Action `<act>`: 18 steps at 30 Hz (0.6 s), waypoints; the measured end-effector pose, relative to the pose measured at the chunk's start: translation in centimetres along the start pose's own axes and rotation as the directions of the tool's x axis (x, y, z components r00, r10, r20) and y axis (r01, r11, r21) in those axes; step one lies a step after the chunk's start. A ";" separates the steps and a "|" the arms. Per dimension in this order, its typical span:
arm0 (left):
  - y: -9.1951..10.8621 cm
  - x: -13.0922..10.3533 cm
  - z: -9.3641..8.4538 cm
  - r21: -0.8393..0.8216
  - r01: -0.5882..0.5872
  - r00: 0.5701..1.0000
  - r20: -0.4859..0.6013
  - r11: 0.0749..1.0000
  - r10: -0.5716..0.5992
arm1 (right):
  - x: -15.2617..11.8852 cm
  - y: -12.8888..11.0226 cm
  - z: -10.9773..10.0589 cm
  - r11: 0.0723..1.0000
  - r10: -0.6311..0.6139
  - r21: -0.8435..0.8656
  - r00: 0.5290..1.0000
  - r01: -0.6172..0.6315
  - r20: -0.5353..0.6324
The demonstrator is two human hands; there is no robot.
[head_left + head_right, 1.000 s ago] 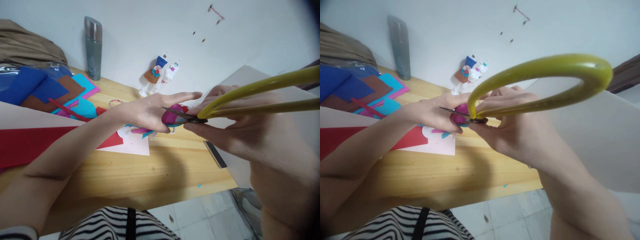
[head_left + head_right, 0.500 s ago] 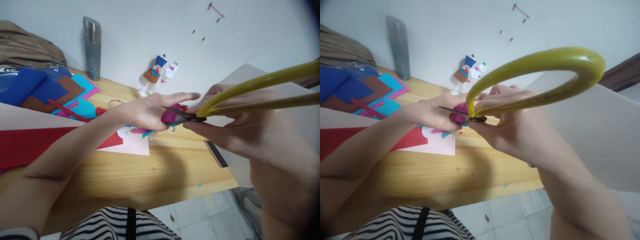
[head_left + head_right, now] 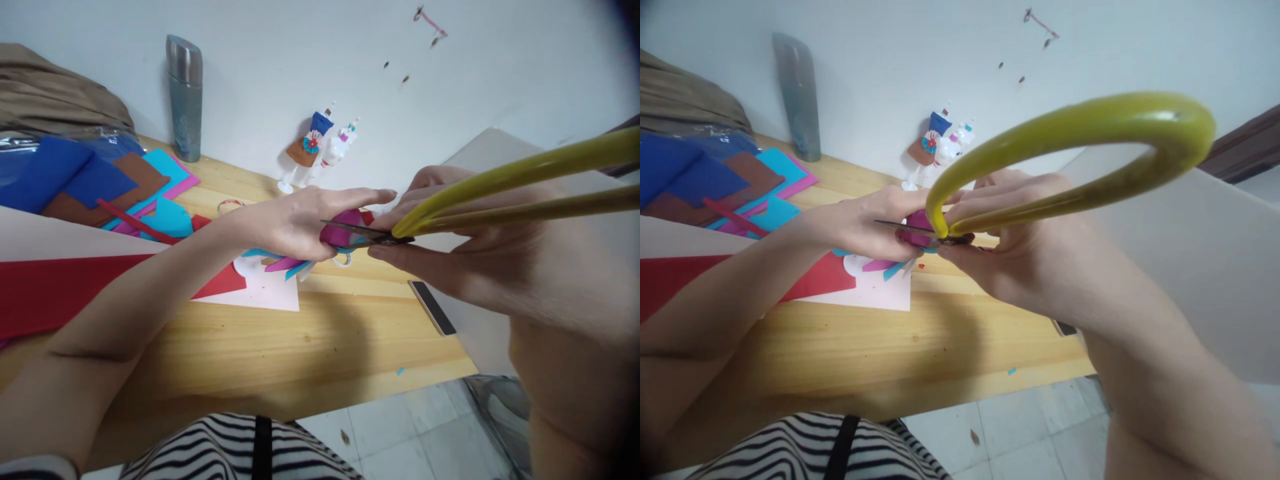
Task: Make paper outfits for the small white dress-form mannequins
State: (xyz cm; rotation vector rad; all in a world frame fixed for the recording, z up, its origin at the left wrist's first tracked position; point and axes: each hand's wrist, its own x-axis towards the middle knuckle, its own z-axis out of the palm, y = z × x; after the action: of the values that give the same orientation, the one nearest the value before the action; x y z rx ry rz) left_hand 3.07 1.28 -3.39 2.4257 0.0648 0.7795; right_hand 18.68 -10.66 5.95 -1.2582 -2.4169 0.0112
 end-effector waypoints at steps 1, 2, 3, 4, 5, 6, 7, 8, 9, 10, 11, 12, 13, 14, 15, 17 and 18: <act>-0.1 0.0 0.0 0.006 -0.014 1.000 0.000 1.000 0.014 | 0.0 0.0 -0.1 1.000 0.000 -0.005 1.000 0.000 0.000; -0.2 0.0 0.0 -0.001 -0.011 1.000 0.002 1.000 0.011 | 0.0 0.0 -0.1 1.000 0.003 -0.010 1.000 -0.003 -0.002; -0.2 0.0 0.0 -0.014 0.001 1.000 0.009 1.000 -0.001 | 0.0 0.0 -0.1 1.000 0.006 -0.013 1.000 -0.006 -0.007; -0.3 -0.1 -0.1 -0.027 0.015 1.000 0.016 1.000 -0.015 | 0.0 0.1 -0.1 1.000 0.008 -0.012 1.000 -0.008 -0.010; -0.2 -0.1 -0.1 -0.034 0.022 1.000 0.021 0.999 -0.022 | -0.1 0.1 -0.1 1.000 0.007 -0.010 1.000 -0.007 -0.009; -0.2 -0.1 -0.2 -0.035 0.024 0.999 0.023 0.999 -0.023 | -0.1 0.2 -0.1 1.000 0.006 -0.007 1.000 -0.006 -0.002; -0.1 -0.1 -0.2 -0.031 0.023 0.999 0.026 0.999 -0.022 | -0.1 0.3 -0.2 1.000 0.001 -0.001 1.000 -0.001 0.005; 0.0 -0.1 -0.3 -0.025 0.020 0.999 0.030 0.999 -0.020 | -0.1 0.4 -0.2 1.000 -0.005 0.008 1.000 0.005 0.009; 0.1 -0.1 -0.4 -0.020 0.016 0.999 0.032 1.000 -0.015 | -0.1 0.5 -0.2 1.000 -0.010 0.016 1.000 0.010 0.013; 0.2 -0.1 -0.4 -0.015 0.012 0.999 0.035 1.000 -0.011 | -0.1 0.7 -0.3 1.000 -0.011 0.021 1.000 0.011 0.015; 0.3 -0.1 -0.5 -0.012 0.008 0.999 0.038 1.000 -0.008 | -0.1 0.8 -0.3 1.000 -0.011 0.024 1.000 0.011 0.015; 0.4 -0.1 -0.5 -0.009 0.007 0.999 0.038 1.000 -0.007 | -0.1 0.9 -0.4 1.000 -0.012 0.026 1.000 0.012 0.021; 0.4 -0.1 -0.5 -0.008 0.010 0.999 0.036 1.000 -0.010 | -0.1 1.0 -0.5 1.000 -0.015 0.023 0.999 0.014 0.029; 0.4 -0.1 -0.4 -0.008 0.016 0.999 0.036 1.000 -0.016 | -0.1 1.1 -0.6 1.000 -0.019 0.018 0.999 0.018 0.037; 0.3 -0.1 -0.4 -0.012 0.027 0.999 0.037 1.000 -0.026 | -0.1 1.2 -0.7 1.000 -0.027 0.018 0.999 0.026 0.042; 0.1 -0.1 -0.3 -0.028 0.045 0.998 0.042 0.999 -0.044 | -0.2 1.2 -0.8 0.999 -0.015 0.033 1.000 0.014 0.027; 0.0 -0.1 -0.3 -0.037 0.048 0.998 0.046 0.998 -0.046 | -0.3 1.1 -0.8 0.999 0.008 0.049 1.000 -0.008 0.002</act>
State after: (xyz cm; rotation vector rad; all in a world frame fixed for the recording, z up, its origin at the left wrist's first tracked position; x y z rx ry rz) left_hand 2.85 1.38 -3.27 2.3959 0.0890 0.6988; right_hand 19.98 -10.32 6.34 -1.2470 -2.3986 0.0737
